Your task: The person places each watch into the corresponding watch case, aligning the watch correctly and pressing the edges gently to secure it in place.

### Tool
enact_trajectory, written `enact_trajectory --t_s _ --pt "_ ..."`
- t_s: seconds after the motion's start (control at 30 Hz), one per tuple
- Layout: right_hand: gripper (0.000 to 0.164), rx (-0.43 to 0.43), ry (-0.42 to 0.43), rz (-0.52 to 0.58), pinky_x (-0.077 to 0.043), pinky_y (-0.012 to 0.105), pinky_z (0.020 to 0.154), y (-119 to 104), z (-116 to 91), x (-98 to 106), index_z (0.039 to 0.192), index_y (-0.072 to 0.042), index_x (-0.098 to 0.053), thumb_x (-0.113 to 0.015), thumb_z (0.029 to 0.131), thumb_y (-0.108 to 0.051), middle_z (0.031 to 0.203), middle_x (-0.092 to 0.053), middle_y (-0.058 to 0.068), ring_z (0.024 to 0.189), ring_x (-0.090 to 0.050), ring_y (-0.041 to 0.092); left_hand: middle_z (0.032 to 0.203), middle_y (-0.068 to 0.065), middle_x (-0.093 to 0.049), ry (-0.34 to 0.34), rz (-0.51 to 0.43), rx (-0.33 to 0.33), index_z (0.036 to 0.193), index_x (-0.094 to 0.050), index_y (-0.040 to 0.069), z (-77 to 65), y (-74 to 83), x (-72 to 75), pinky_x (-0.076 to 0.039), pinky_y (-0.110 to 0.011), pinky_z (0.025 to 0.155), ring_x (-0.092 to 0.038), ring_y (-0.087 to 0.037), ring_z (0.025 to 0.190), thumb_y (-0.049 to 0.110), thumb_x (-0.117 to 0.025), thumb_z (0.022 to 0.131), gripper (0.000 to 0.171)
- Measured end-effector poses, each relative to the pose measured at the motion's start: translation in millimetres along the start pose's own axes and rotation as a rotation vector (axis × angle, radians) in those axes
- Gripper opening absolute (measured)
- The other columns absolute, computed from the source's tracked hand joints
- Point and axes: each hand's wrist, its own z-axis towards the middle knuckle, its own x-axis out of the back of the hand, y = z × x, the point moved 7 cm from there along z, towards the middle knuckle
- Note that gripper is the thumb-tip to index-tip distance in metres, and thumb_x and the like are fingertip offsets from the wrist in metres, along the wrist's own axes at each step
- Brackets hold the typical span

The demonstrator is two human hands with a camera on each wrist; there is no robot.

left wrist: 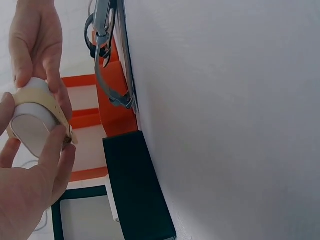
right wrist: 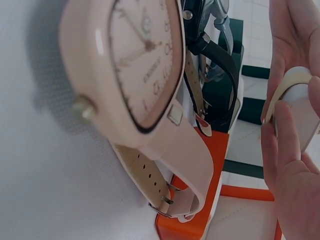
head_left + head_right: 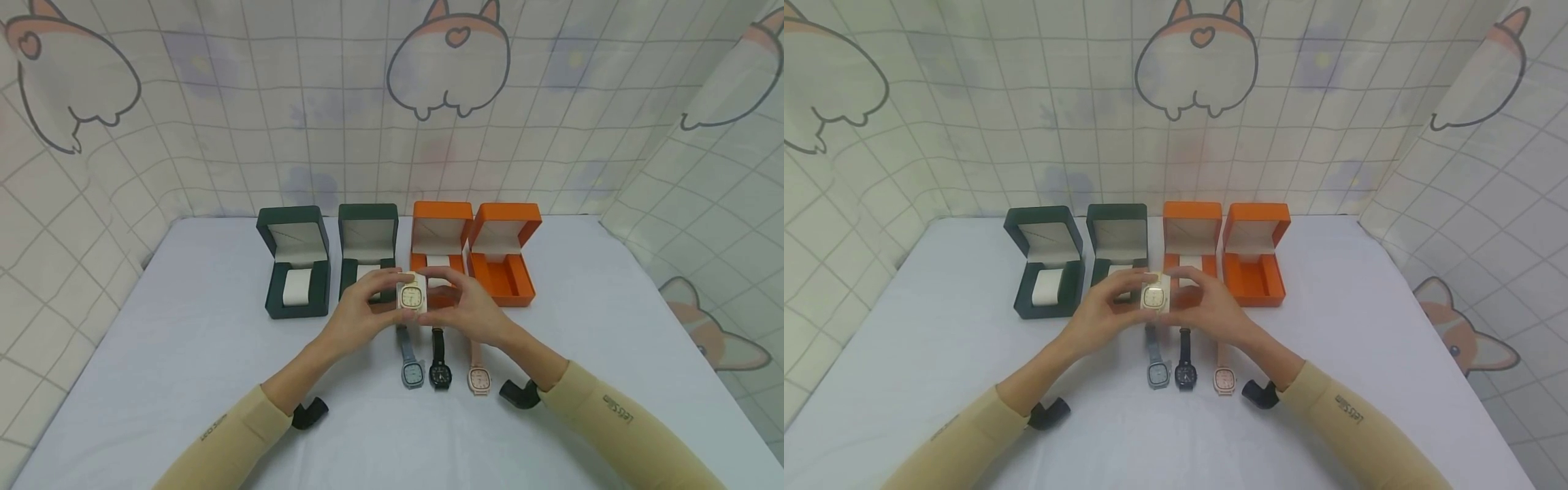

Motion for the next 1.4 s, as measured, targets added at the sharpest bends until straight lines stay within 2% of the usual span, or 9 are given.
enact_trajectory --t_s 0.23,0.5,0.7,0.93,1.13,1.4 --pt "0.076 0.009 0.002 0.0 -0.058 0.041 0.09 0 1 -1 0.151 -0.014 -0.046 -0.085 0.086 -0.012 0.146 -0.053 0.013 0.127 -0.06 0.032 0.148 0.0 -0.05 0.004 0.008 0.023 0.139 -0.064 0.018 1.0 -3.9 -0.3 -0.054 -0.03 0.096 -0.058 -0.025 0.126 0.01 -0.082 0.089 0.054" --pt "0.078 0.01 0.01 -0.018 -0.059 0.039 0.089 1 2 0 0.151 -0.013 -0.045 -0.086 0.085 -0.012 0.144 -0.055 0.011 0.124 -0.061 0.033 0.144 0.009 -0.054 0.018 0.07 0.081 0.139 -0.064 0.03 0.7 -8.3 0.9 -0.058 -0.037 0.087 -0.06 -0.021 0.122 0.02 -0.082 0.091 0.052" --pt "0.077 0.005 0.023 -0.033 -0.059 0.038 0.089 3 3 -1 0.15 -0.015 -0.047 -0.087 0.084 -0.011 0.142 -0.056 0.011 0.123 -0.062 0.032 0.143 0.008 -0.054 0.031 0.068 0.149 0.137 -0.064 0.034 2.3 -12.2 1.5 -0.058 -0.038 0.088 -0.06 -0.025 0.124 0.026 -0.082 0.09 0.051" --pt "0.076 -0.006 0.044 -0.072 -0.059 0.036 0.088 3 2 -3 0.149 -0.018 -0.048 -0.087 0.084 -0.01 0.139 -0.058 0.013 0.119 -0.064 0.031 0.142 0.005 -0.056 0.042 0.058 0.206 0.137 -0.065 0.035 3.4 -13.1 3.1 -0.059 -0.041 0.088 -0.063 -0.03 0.119 0.027 -0.082 0.091 0.05" --pt "0.077 -0.016 0.057 -0.069 -0.059 0.036 0.088 1 1 -3 0.149 -0.018 -0.048 -0.087 0.083 -0.008 0.139 -0.057 0.013 0.118 -0.064 0.031 0.141 0.002 -0.056 0.029 0.051 0.22 0.139 -0.063 0.034 3.9 -14.8 2.1 -0.059 -0.041 0.087 -0.064 -0.03 0.115 0.029 -0.081 0.091 0.051" --pt "0.078 0.001 0.063 -0.087 -0.059 0.035 0.087 3 1 -1 0.15 -0.019 -0.047 -0.086 0.084 -0.008 0.14 -0.058 0.012 0.119 -0.064 0.035 0.142 0.001 -0.054 0.024 0.052 0.205 0.141 -0.061 0.035 5.3 -14.3 0.3 -0.058 -0.04 0.088 -0.062 -0.028 0.119 0.03 -0.08 0.093 0.052"
